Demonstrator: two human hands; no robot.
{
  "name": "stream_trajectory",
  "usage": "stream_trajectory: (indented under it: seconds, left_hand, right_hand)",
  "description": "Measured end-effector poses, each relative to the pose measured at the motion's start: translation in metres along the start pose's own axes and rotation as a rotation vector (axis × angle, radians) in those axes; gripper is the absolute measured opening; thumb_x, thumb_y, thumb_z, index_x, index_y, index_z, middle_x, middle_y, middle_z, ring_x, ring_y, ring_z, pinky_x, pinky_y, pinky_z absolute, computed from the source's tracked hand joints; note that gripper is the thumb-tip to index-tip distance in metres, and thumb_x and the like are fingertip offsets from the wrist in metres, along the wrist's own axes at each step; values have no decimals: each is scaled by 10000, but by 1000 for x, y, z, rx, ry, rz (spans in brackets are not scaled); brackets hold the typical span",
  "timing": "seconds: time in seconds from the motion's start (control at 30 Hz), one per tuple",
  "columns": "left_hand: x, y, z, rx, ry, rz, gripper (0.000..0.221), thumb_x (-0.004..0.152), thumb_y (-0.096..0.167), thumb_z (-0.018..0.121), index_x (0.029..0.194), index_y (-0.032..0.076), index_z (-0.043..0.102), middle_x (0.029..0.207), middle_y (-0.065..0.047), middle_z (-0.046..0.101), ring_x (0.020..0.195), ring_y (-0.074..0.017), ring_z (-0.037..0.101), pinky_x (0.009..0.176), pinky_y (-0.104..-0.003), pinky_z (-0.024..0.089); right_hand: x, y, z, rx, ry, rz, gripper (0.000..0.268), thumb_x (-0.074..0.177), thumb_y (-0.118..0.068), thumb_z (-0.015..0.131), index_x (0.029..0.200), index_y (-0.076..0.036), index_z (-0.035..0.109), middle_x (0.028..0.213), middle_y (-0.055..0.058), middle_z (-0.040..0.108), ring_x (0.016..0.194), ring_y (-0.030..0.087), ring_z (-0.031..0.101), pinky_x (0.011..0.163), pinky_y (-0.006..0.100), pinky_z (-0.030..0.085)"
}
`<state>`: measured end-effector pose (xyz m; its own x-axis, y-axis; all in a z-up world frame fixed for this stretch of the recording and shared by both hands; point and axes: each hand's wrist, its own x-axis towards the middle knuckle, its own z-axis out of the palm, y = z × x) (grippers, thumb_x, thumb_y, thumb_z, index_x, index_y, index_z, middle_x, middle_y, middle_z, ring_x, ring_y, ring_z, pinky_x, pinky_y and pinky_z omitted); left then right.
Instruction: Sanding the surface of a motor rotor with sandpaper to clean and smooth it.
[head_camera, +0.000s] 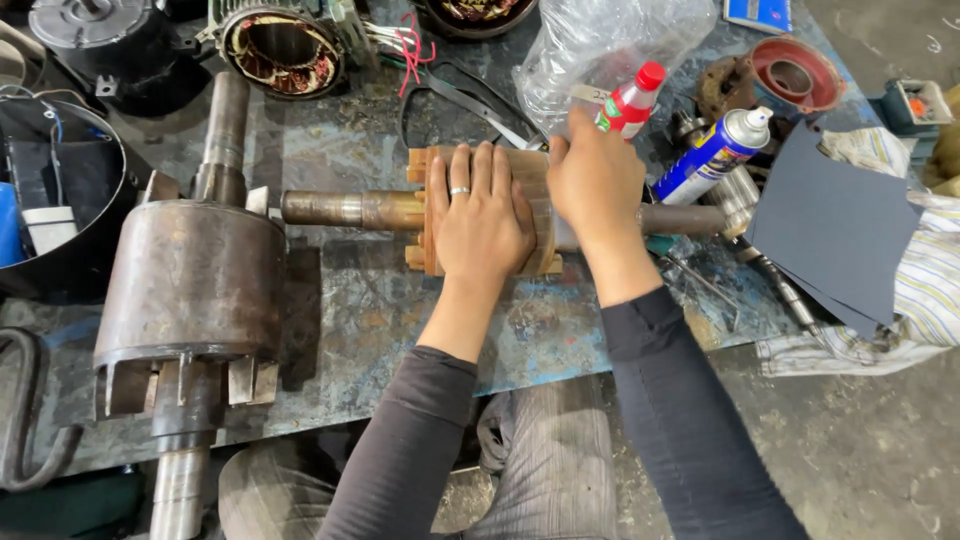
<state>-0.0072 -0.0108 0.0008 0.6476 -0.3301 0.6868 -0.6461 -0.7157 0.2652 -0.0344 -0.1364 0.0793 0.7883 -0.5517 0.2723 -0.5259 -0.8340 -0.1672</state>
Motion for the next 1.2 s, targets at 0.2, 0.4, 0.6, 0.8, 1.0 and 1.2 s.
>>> stream_trajectory:
  seconds: [0.2,0.4,0.6,0.8,1.0,1.2]
  left_hand:
    - [2,0,4,4,-24,-22,479,1100,321,398,1400,48,652,1412,-142,659,1452,-350,450,1291,-562,139]
    - [0,1,-4,13,-38,-17,473,1099,313,405,1422,53,632,1428,-141,645,1456,-345,436,1296,-548,129]
    - [-1,1,-9,8,-44,-13,463,1111,306,391,1415,54,633,1420,-137,645,1448,-340,441,1293,-539,134]
    - [10,0,-8,1,-138,-44,469,1112,322,369,1405,72,637,1416,-116,637,1431,-320,432,1281,-538,118]
    - [25,-11,20,31,-154,-45,461,1084,374,391,1350,107,658,1347,-87,667,1382,-293,469,1249,-535,172]
    - [39,-18,45,30,-122,-36,418,1062,380,413,1210,118,703,1238,-94,719,1290,-306,555,1196,-539,251]
  right_hand:
    - [-85,-9,-13,86,169,-36,182,1122,-266,556,1092,-89,586,719,221,693,753,494,759,640,580,607]
    - [-119,8,17,151,348,-133,173,1111,-227,623,985,-110,606,466,92,555,409,307,636,369,373,493]
    - [-137,17,32,250,311,-95,274,1104,-237,640,858,-132,580,400,52,496,316,234,548,325,300,429]
    - [-145,28,72,319,382,-58,299,1095,-320,658,861,-158,567,410,24,503,344,250,578,362,316,442]
    - [-149,21,86,480,434,-18,330,1102,-282,650,823,-157,526,396,24,460,328,245,552,371,261,410]
    - [-126,13,88,536,472,118,293,1021,-391,739,901,-169,590,548,137,592,619,443,694,496,464,502]
